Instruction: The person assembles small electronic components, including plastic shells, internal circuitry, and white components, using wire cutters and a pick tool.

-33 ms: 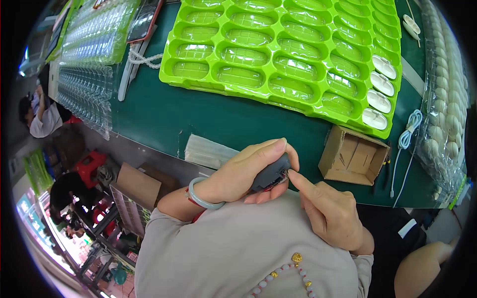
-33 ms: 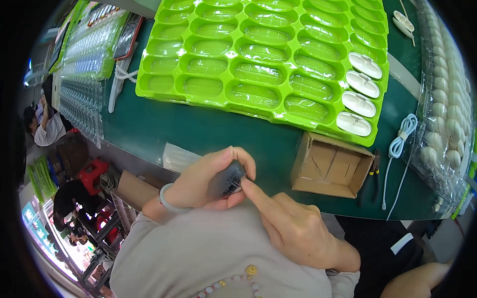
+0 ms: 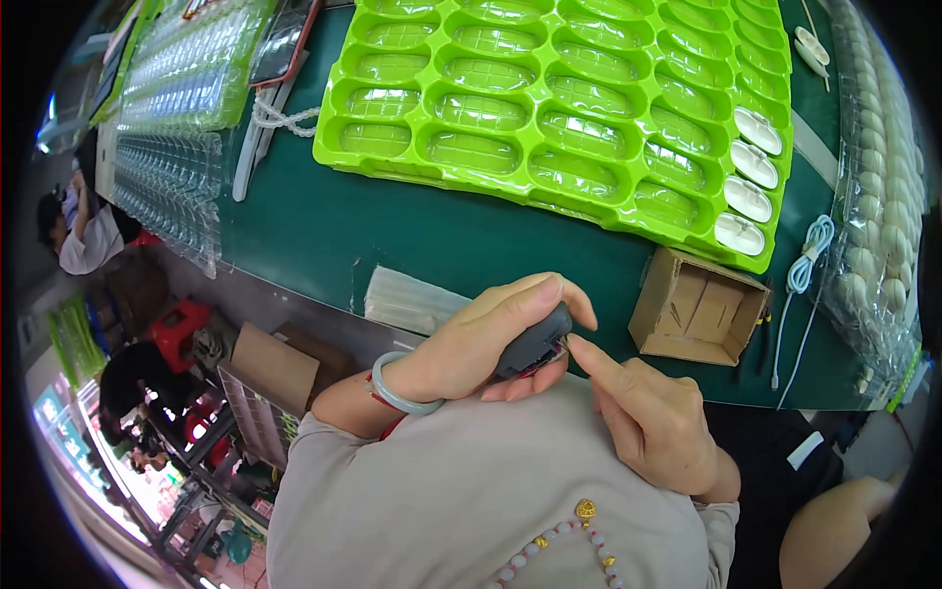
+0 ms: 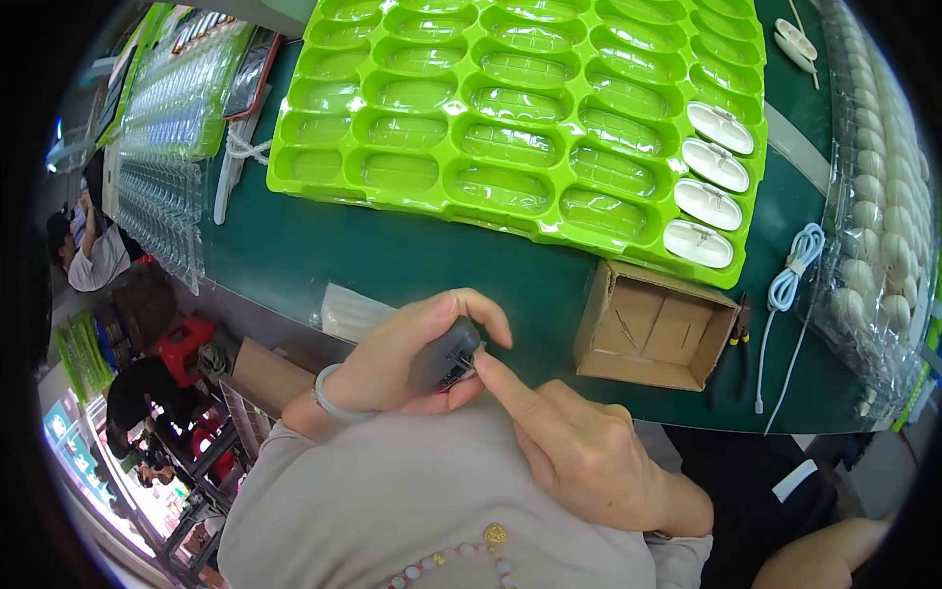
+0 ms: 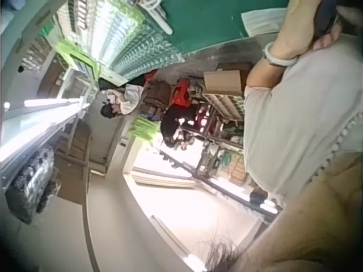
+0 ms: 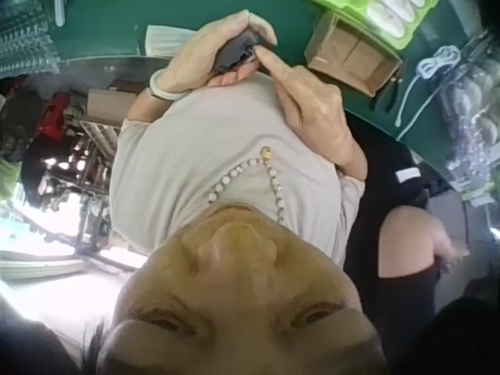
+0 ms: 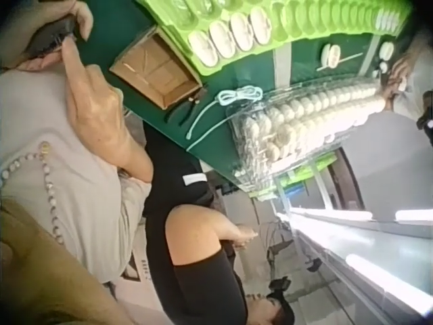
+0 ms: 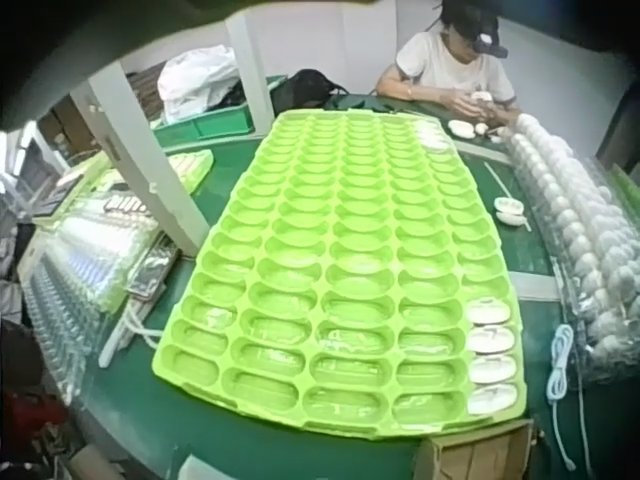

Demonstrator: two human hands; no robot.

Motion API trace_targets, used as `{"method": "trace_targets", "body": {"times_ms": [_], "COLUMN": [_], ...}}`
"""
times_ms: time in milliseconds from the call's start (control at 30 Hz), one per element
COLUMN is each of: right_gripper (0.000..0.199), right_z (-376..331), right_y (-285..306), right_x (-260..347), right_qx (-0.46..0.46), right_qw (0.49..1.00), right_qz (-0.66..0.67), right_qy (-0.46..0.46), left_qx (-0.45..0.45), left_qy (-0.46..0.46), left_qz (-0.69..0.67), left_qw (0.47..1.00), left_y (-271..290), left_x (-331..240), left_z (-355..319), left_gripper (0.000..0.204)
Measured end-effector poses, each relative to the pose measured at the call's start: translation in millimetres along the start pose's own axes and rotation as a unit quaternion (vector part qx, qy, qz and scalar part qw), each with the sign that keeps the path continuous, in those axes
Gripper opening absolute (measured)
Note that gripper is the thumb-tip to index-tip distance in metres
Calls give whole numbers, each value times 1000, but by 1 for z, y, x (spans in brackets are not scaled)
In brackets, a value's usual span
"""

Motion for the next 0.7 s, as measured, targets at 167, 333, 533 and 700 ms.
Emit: {"method": "trace_targets", "body": {"times_ms": [167,333,533,700], "right_gripper": [54,51,51,51], "right_z": [1,0,1,1], "right_y": [-6,-8,-7,-6], "right_x": [0,-2,-1,-1], "right_qx": [8,-8,6,6], "right_qw": [1000,1000,1000,1000], "right_qz": [8,20,-3,5], "right_qy": [4,9,15,12], "left_qx": [0,10,13,15], "left_qy": [7,5,-2,12], "left_qz": [23,36,41,44], "left_qw": [1000,999,999,999], "left_y": [5,4,3,4], "left_x": [7,5,5,6], "left_z": [-1,0,1,1], "left_gripper": [52,48,46,45]}}
Point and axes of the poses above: each hand's wrist, its own z-axis towards the middle knuckle, its own y-axis out of the back of the hand, x = y × z, the point moved 5 cm from there along z, towards the middle knuckle, and after that the axes turned 8 degrees about -y, right-handed, at the moved point
